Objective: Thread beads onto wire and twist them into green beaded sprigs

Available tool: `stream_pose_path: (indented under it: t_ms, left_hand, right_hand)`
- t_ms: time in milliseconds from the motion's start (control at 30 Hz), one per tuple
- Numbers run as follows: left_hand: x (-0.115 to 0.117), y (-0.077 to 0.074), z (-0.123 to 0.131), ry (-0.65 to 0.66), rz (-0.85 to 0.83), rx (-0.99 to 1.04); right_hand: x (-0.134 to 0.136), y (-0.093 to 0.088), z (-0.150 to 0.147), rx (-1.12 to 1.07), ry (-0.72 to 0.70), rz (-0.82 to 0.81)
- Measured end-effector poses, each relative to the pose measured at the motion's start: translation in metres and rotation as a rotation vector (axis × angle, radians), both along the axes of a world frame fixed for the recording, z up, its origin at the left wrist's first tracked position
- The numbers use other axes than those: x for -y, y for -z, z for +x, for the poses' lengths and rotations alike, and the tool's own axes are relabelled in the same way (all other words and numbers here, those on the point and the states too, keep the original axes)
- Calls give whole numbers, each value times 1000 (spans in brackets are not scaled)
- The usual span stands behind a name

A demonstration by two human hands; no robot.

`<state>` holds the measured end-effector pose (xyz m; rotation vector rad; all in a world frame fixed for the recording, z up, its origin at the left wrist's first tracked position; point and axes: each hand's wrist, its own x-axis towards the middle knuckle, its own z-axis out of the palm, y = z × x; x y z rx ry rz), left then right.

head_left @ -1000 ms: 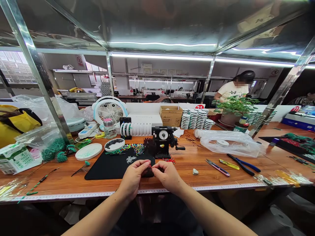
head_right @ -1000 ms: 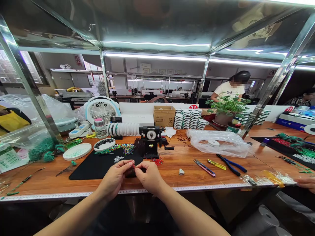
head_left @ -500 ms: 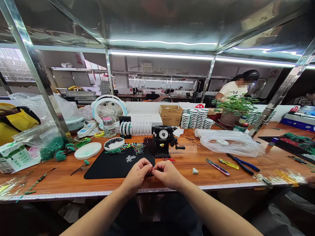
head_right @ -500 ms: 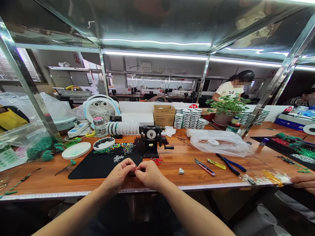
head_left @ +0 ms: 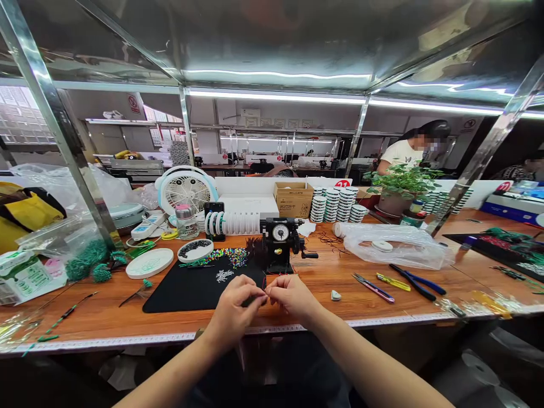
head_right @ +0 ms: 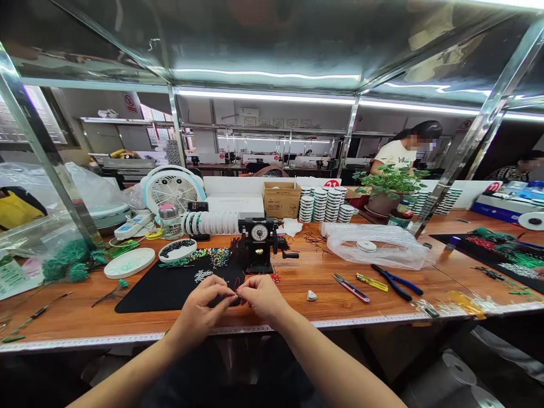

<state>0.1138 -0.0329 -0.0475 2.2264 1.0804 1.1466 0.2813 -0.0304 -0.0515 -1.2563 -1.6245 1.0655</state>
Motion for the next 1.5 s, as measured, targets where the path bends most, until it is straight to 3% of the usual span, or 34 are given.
stream_pose_path:
  t_ms: [133,300,400,567,767,967,1167,1267,1500]
  left_hand:
    - [-4,-4,2,-134,-290,60]
    - [-13,-4,-4,-147,-429,34]
    - [-14,-5,-6,-121,-463,56]
    - [-9,-5,-5,-23,-446,135]
    - [-9,-1,-5,76,-483,224]
    - [-5,-11,-13,132,-484,131]
    - [-8,-19,-17,169,-323,68]
    - [-17,-19,-13,142,-511,199]
    - [-23,-2,8,188,-846,344]
  right_hand:
    - [8,5,-6,125,86,195]
    - [16,10,-12,610,70,559]
    - [17,10,-12,775,47,625]
    - [15,6,-8,667,35,507]
    - [16,2,-5,630,11,486]
    - [16,2,-3,669,-21,496]
    - [18,2,1,755,-141,566]
    - [19,-1,3,674,-213,594]
    - [17,-6,7,107,-196,508]
